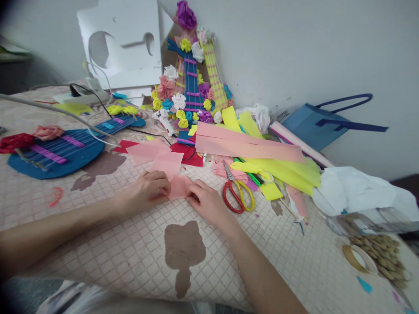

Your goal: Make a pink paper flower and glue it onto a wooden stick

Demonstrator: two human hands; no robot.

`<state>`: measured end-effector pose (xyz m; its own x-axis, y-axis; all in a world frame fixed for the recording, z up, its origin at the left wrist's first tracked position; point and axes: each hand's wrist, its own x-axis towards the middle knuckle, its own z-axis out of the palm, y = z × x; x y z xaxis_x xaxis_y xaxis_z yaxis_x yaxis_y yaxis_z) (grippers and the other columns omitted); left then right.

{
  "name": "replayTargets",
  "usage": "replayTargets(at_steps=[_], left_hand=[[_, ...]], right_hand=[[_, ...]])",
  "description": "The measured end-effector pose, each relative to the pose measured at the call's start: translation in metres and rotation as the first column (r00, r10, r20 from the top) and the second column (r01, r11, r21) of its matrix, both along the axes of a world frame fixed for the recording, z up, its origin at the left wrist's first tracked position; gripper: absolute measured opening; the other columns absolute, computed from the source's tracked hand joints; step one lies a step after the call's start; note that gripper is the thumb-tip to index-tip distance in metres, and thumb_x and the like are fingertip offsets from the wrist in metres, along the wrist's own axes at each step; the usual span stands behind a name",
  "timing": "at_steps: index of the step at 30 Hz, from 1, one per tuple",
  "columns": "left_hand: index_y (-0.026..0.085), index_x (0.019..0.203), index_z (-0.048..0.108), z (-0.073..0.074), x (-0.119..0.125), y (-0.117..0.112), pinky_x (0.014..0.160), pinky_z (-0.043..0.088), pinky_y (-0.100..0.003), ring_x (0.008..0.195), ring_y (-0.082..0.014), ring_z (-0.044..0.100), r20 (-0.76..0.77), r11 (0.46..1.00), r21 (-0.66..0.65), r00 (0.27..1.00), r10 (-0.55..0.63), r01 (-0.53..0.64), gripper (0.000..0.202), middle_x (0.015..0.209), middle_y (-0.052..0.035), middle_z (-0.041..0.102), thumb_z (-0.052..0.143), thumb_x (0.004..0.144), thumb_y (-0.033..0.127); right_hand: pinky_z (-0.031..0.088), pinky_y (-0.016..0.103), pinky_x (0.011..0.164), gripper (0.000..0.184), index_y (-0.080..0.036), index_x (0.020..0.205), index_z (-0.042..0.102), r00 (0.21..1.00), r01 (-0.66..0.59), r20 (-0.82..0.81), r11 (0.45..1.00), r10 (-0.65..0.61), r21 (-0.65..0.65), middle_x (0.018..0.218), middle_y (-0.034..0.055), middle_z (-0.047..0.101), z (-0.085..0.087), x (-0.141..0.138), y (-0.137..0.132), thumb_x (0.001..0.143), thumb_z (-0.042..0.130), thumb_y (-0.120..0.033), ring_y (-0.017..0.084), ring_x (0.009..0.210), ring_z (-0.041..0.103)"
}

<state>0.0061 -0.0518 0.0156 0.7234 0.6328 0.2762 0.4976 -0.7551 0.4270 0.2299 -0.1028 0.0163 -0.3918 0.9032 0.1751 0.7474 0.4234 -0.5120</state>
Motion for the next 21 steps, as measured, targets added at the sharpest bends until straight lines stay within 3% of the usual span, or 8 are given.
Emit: replayTargets(at_steps=[10,21], left_hand=[[0.017,0.073,0.06,-0.009,0.0,0.004,0.063,0.038,-0.025,0.069,-0.0136,0.053,0.022,0.988,-0.139,0.997,0.072,-0.068,0.006,0.075,-0.0004,0.06,0.056,0.077,0.017],[0.016,0.069,0.058,-0.008,0.003,0.004,0.06,0.037,-0.024,0.064,-0.0126,0.051,0.023,0.987,-0.11,0.992,0.121,-0.118,0.008,0.071,-0.0011,0.058,0.054,0.076,0.016]], right_hand=[[0.038,0.024,0.064,0.007,-0.019,0.075,0.054,0.99,0.107,-0.086,0.994,-0.11,-0.038,0.08,-0.0009,0.053,-0.007,-0.003,0.004,0.082,0.057,-0.018,0.012,0.072,0.052],[0.039,0.025,0.062,0.01,-0.019,0.073,0.054,0.978,0.201,-0.059,0.979,-0.202,-0.019,0.078,0.0004,0.054,-0.007,-0.011,0.003,0.083,0.055,-0.022,0.013,0.07,0.052]])
